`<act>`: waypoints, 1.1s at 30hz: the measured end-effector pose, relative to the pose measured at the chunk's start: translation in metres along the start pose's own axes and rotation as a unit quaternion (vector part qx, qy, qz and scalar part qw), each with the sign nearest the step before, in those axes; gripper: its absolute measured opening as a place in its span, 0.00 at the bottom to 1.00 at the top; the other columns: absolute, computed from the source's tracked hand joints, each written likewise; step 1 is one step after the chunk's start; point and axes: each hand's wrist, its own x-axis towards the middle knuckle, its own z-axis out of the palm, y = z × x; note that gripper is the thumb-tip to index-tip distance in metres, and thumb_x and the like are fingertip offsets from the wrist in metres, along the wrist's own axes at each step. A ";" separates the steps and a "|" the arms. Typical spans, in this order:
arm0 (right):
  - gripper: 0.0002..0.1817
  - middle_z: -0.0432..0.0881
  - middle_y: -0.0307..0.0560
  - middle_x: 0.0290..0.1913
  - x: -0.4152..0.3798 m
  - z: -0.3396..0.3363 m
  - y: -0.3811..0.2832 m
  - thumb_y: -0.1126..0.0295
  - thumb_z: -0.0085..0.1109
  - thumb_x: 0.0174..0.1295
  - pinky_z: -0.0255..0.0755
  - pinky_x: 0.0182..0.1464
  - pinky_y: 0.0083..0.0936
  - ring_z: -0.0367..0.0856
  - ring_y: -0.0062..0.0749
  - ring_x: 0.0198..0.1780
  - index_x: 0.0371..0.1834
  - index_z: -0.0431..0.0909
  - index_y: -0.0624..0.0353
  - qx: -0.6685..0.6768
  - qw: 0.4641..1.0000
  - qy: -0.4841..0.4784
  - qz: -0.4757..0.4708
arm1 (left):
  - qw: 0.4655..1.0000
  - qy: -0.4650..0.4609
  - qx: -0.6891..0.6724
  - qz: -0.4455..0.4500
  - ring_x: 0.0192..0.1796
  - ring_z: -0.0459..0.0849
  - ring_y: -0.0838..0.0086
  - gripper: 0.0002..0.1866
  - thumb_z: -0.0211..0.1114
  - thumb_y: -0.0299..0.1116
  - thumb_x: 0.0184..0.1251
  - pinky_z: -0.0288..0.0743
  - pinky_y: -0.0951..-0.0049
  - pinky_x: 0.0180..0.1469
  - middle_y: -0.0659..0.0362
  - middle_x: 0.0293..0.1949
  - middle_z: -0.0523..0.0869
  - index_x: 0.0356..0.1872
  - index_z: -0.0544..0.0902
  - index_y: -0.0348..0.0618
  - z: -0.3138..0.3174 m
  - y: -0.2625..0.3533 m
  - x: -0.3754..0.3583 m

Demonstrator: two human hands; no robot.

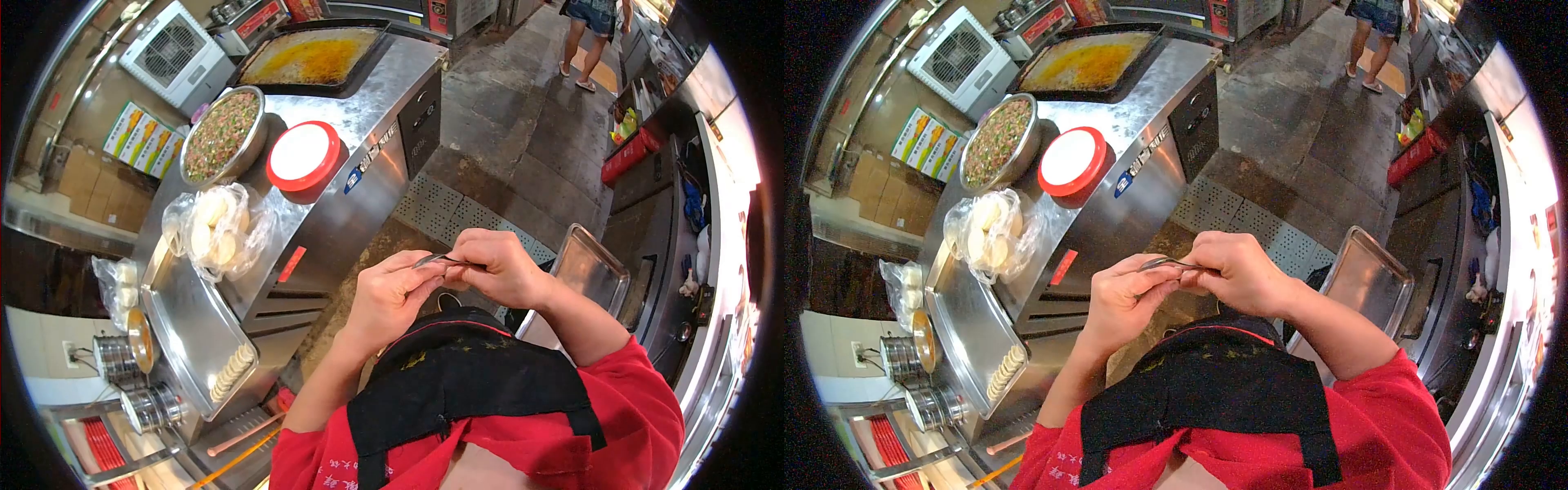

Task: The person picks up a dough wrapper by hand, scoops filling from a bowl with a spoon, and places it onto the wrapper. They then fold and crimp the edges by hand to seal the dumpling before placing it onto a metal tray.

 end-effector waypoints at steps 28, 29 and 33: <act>0.05 0.75 0.47 0.28 -0.002 0.002 -0.006 0.78 0.64 0.54 0.70 0.33 0.28 0.76 0.36 0.32 0.33 0.80 0.63 -0.066 0.997 0.050 -0.005 | 0.999 0.025 0.016 0.019 0.39 0.85 0.61 0.09 0.67 0.21 0.54 0.79 0.70 0.41 0.50 0.38 0.85 0.37 0.84 0.34 0.004 -0.001 -0.001; 0.05 0.75 0.47 0.28 -0.002 0.003 -0.006 0.78 0.64 0.54 0.70 0.33 0.28 0.76 0.36 0.32 0.33 0.80 0.63 -0.066 0.997 0.051 -0.005 | 0.999 0.025 0.016 0.020 0.39 0.85 0.61 0.09 0.67 0.21 0.54 0.79 0.70 0.41 0.50 0.38 0.85 0.37 0.84 0.34 0.004 0.000 -0.001; 0.04 0.74 0.50 0.29 -0.002 0.006 -0.001 0.75 0.62 0.55 0.71 0.35 0.34 0.76 0.44 0.33 0.31 0.78 0.64 -0.046 0.998 0.029 -0.012 | 0.998 0.019 0.045 0.045 0.39 0.85 0.60 0.09 0.67 0.21 0.54 0.79 0.69 0.41 0.49 0.39 0.85 0.38 0.84 0.34 0.004 -0.001 0.000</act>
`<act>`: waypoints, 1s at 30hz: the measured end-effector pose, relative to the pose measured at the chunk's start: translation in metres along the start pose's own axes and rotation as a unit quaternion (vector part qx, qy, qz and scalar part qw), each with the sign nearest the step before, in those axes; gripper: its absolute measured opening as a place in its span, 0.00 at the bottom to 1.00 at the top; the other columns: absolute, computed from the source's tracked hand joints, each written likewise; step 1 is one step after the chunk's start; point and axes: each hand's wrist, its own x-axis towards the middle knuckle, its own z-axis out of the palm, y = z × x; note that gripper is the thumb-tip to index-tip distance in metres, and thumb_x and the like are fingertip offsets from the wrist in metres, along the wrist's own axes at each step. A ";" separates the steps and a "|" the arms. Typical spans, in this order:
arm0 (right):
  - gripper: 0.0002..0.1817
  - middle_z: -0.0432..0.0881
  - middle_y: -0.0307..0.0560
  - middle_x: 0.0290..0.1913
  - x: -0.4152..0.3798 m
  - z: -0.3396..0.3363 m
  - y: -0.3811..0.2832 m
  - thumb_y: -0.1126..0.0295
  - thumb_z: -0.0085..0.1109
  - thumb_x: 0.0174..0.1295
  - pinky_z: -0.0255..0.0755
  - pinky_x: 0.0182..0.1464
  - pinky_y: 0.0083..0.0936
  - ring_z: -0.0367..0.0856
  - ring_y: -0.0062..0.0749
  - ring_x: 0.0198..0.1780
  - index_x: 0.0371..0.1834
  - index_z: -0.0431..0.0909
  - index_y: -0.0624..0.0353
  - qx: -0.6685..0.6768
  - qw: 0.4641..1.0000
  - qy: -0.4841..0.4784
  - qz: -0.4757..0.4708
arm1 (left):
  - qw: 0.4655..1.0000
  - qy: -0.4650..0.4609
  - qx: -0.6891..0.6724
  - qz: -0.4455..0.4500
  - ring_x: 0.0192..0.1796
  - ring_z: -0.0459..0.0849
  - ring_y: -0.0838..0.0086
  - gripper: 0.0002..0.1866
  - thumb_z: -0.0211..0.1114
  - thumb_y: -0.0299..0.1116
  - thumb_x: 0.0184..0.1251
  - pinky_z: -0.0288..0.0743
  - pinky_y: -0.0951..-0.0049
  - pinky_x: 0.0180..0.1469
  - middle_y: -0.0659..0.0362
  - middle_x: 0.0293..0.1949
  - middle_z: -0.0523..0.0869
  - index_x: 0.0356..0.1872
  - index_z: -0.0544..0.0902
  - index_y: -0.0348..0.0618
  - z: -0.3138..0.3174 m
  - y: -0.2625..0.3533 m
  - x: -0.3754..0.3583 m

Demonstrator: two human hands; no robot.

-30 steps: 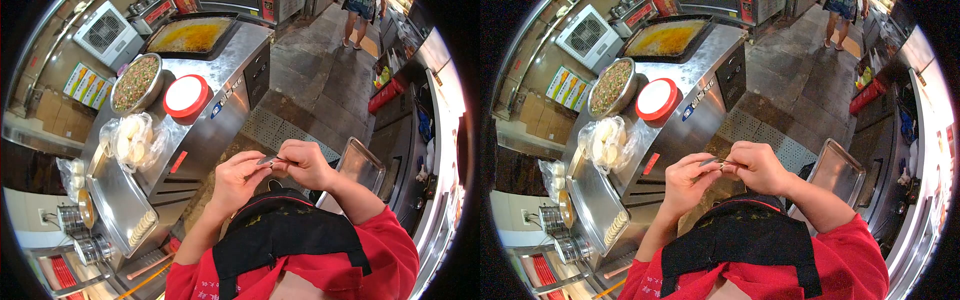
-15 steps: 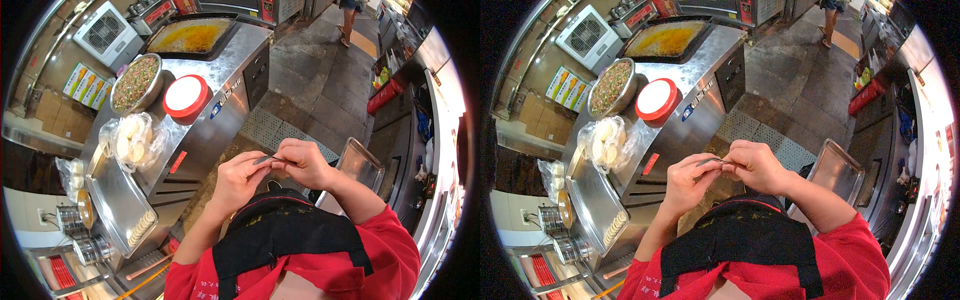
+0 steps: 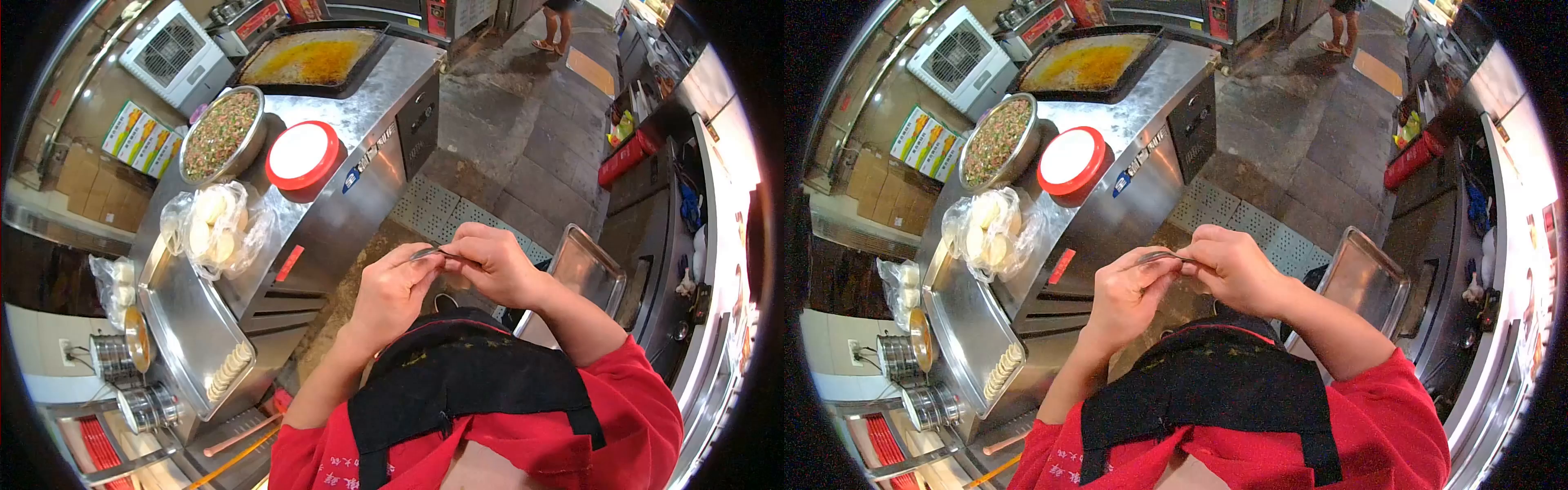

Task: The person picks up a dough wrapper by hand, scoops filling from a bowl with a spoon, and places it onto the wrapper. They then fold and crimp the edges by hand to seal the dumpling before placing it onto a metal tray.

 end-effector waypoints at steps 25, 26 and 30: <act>0.05 0.77 0.49 0.27 0.009 0.004 -0.017 0.75 0.62 0.54 0.72 0.32 0.32 0.78 0.42 0.31 0.33 0.80 0.62 0.014 1.000 0.022 -0.003 | 0.982 0.139 -0.080 -0.096 0.36 0.82 0.74 0.09 0.64 0.14 0.54 0.74 0.77 0.42 0.57 0.34 0.83 0.34 0.77 0.38 0.004 0.011 -0.011; 0.05 0.77 0.49 0.27 0.010 0.005 -0.018 0.75 0.62 0.54 0.72 0.32 0.32 0.78 0.42 0.31 0.33 0.80 0.62 0.014 1.000 0.021 -0.003 | 0.982 0.140 -0.080 -0.096 0.36 0.82 0.74 0.09 0.64 0.14 0.54 0.74 0.77 0.42 0.57 0.34 0.83 0.34 0.77 0.38 0.004 0.010 -0.011; 0.04 0.77 0.49 0.27 0.013 0.008 -0.019 0.75 0.63 0.54 0.71 0.31 0.31 0.78 0.41 0.30 0.32 0.80 0.62 0.006 1.000 0.014 -0.009 | 0.987 0.108 -0.097 -0.070 0.36 0.81 0.74 0.10 0.62 0.14 0.55 0.74 0.76 0.41 0.57 0.35 0.82 0.36 0.76 0.38 -0.001 0.003 -0.013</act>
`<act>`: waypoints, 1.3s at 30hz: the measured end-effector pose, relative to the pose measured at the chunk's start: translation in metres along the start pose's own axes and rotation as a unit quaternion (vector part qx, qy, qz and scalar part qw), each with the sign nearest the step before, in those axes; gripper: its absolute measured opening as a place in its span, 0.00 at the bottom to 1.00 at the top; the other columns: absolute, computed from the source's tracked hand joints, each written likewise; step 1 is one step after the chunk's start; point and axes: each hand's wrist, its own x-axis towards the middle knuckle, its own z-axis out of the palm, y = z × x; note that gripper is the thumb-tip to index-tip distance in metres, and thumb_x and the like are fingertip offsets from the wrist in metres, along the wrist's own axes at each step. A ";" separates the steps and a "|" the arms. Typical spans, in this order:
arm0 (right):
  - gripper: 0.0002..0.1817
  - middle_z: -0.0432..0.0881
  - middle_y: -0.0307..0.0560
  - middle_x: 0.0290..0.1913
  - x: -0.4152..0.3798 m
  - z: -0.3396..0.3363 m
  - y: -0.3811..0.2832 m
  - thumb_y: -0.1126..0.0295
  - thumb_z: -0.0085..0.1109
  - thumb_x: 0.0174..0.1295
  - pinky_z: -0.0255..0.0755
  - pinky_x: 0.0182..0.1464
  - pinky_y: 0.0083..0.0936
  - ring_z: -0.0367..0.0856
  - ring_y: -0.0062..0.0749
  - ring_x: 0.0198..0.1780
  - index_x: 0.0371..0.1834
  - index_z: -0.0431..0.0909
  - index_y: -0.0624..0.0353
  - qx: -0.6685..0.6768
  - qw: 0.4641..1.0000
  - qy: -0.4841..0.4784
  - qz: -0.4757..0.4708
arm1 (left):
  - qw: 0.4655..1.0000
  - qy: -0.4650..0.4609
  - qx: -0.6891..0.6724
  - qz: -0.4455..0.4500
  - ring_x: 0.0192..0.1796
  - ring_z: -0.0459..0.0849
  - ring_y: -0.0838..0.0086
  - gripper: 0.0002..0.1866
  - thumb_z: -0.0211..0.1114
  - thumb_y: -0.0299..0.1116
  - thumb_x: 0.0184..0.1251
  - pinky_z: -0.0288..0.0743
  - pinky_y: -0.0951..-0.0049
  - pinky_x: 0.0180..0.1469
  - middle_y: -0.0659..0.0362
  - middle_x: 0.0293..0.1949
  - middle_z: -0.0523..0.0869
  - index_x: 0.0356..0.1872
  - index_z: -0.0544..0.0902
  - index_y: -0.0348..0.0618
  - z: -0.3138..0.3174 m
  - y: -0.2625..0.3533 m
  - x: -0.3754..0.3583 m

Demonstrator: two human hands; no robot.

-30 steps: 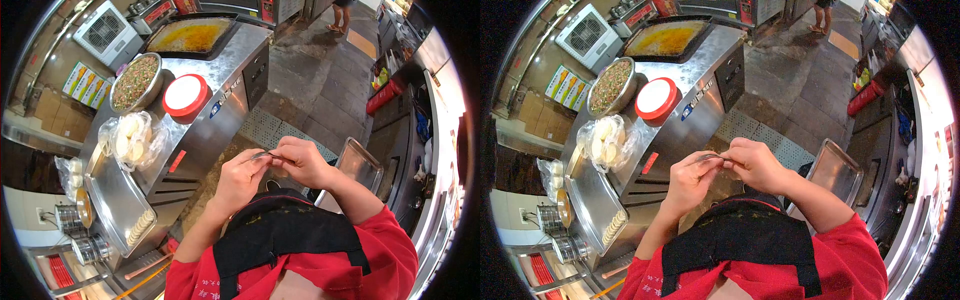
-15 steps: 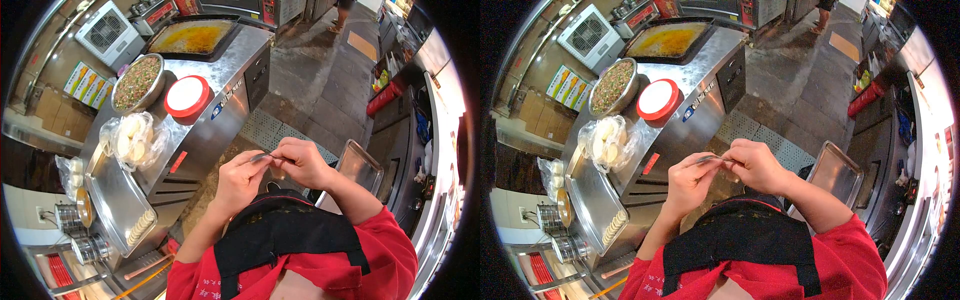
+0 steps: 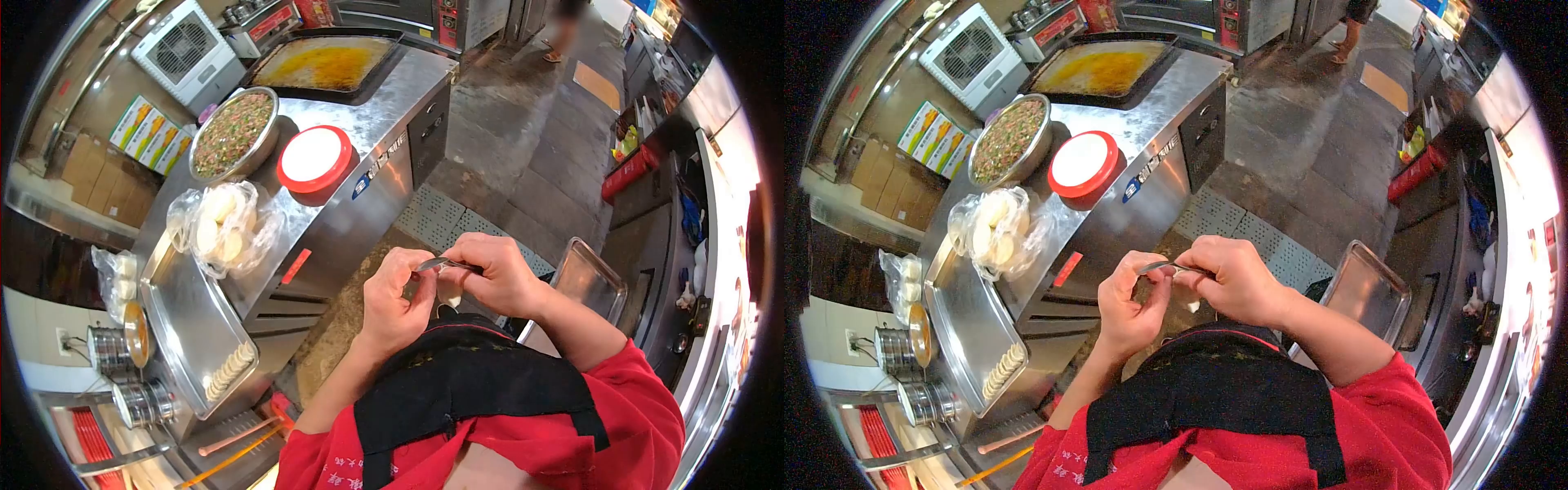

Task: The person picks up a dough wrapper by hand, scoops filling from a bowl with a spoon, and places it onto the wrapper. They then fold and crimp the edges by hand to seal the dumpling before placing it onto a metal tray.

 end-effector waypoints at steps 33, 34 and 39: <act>0.09 0.77 0.43 0.29 0.029 -0.008 0.011 0.74 0.68 0.51 0.68 0.28 0.21 0.73 0.21 0.27 0.35 0.80 0.64 0.090 0.995 0.004 0.035 | 0.814 0.042 -0.470 -0.339 0.49 0.83 0.68 0.23 0.61 0.17 0.60 0.79 0.69 0.52 0.58 0.43 0.83 0.58 0.73 0.36 -0.001 -0.001 -0.015; 0.08 0.77 0.41 0.29 0.027 -0.007 0.014 0.74 0.67 0.52 0.67 0.29 0.20 0.72 0.19 0.27 0.34 0.80 0.64 0.089 0.994 -0.012 0.064 | 0.820 0.047 -0.458 -0.340 0.49 0.83 0.71 0.21 0.61 0.16 0.58 0.77 0.73 0.52 0.58 0.45 0.82 0.55 0.74 0.35 -0.004 0.000 -0.016; 0.05 0.75 0.37 0.26 0.028 0.010 0.011 0.75 0.65 0.56 0.66 0.29 0.18 0.70 0.15 0.28 0.32 0.80 0.65 0.182 0.974 -0.084 0.103 | 0.886 0.140 -0.346 -0.274 0.50 0.80 0.76 0.18 0.61 0.14 0.57 0.75 0.75 0.53 0.58 0.50 0.80 0.50 0.76 0.37 -0.001 -0.002 -0.027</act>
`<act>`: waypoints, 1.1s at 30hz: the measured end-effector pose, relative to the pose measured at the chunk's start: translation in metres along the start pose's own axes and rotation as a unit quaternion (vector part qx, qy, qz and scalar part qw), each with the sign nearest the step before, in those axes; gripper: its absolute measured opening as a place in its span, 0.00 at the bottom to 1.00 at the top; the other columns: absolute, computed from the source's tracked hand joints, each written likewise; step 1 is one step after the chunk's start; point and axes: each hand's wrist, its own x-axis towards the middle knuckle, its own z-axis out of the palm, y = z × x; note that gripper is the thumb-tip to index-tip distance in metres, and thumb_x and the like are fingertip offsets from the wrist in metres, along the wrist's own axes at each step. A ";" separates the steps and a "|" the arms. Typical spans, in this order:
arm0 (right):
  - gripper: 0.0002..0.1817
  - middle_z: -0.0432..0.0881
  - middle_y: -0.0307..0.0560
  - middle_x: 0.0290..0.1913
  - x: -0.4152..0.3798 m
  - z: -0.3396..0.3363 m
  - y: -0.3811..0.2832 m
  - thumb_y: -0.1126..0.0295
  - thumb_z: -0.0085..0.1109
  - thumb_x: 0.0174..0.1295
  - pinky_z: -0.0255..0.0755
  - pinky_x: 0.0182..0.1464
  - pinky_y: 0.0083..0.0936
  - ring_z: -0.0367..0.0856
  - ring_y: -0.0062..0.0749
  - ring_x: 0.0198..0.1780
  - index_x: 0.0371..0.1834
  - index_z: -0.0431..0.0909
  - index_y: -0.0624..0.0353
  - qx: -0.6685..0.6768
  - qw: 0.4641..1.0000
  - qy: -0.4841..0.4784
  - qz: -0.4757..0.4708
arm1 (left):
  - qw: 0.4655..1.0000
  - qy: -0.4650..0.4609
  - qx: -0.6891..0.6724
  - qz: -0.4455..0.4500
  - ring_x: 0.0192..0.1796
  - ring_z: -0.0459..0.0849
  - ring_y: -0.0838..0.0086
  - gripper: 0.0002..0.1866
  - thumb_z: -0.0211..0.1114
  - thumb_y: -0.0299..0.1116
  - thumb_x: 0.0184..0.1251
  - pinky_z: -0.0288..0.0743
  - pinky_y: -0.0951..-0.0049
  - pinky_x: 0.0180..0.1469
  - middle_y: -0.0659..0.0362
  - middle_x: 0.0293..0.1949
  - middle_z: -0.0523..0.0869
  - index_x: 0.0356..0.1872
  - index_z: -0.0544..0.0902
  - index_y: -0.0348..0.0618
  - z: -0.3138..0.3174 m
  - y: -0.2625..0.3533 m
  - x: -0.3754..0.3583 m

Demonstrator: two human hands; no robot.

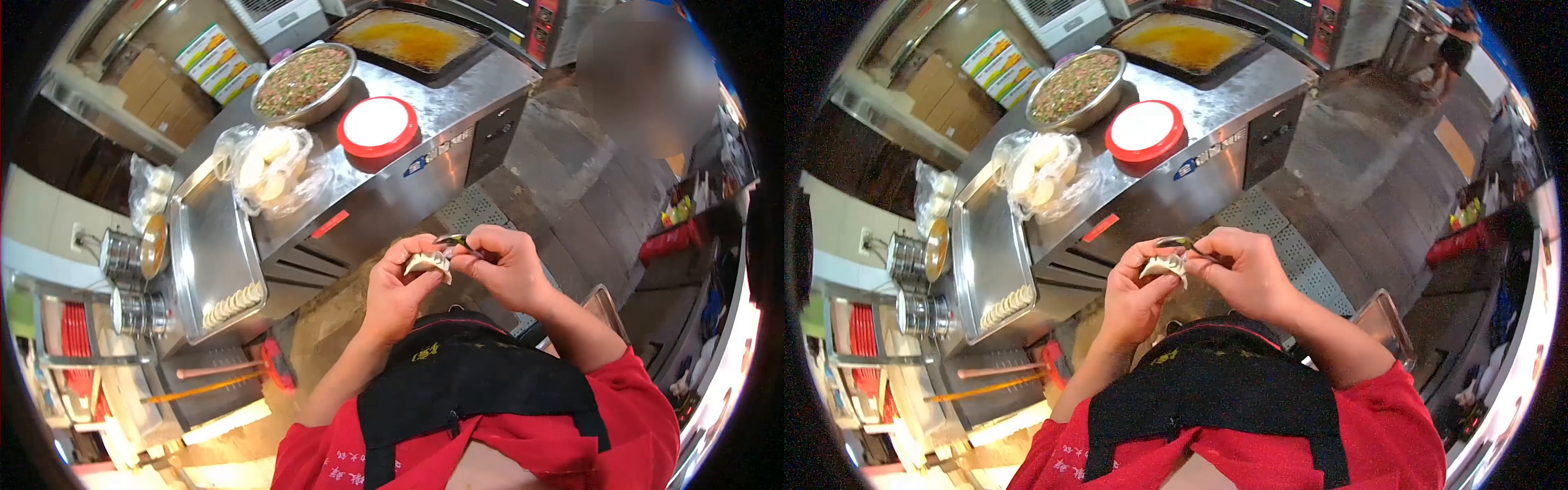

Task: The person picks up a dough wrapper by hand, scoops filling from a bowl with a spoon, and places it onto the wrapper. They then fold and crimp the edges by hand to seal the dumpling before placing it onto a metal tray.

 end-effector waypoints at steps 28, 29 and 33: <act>0.06 0.78 0.46 0.36 0.085 0.098 0.005 0.76 0.56 0.51 0.75 0.27 0.38 0.81 0.48 0.29 0.32 0.76 0.55 -0.245 0.897 -0.153 -0.336 | 0.978 0.094 0.150 0.115 0.52 0.78 0.76 0.21 0.61 0.23 0.59 0.72 0.75 0.55 0.58 0.49 0.80 0.56 0.76 0.37 -0.085 0.028 -0.016; 0.06 0.79 0.46 0.36 0.092 0.108 0.004 0.77 0.56 0.50 0.75 0.27 0.37 0.81 0.48 0.30 0.31 0.76 0.54 -0.251 0.893 -0.163 -0.335 | 0.971 0.078 0.169 0.147 0.51 0.78 0.73 0.21 0.62 0.23 0.58 0.72 0.73 0.55 0.57 0.49 0.80 0.55 0.76 0.37 -0.097 0.028 -0.016; 0.09 0.77 0.47 0.32 0.116 0.162 -0.007 0.75 0.66 0.51 0.74 0.27 0.31 0.79 0.40 0.26 0.35 0.79 0.59 -0.262 0.897 -0.187 -0.303 | 0.978 0.112 0.158 0.082 0.40 0.80 0.79 0.17 0.64 0.21 0.56 0.76 0.78 0.43 0.59 0.41 0.83 0.49 0.78 0.37 -0.161 0.023 -0.008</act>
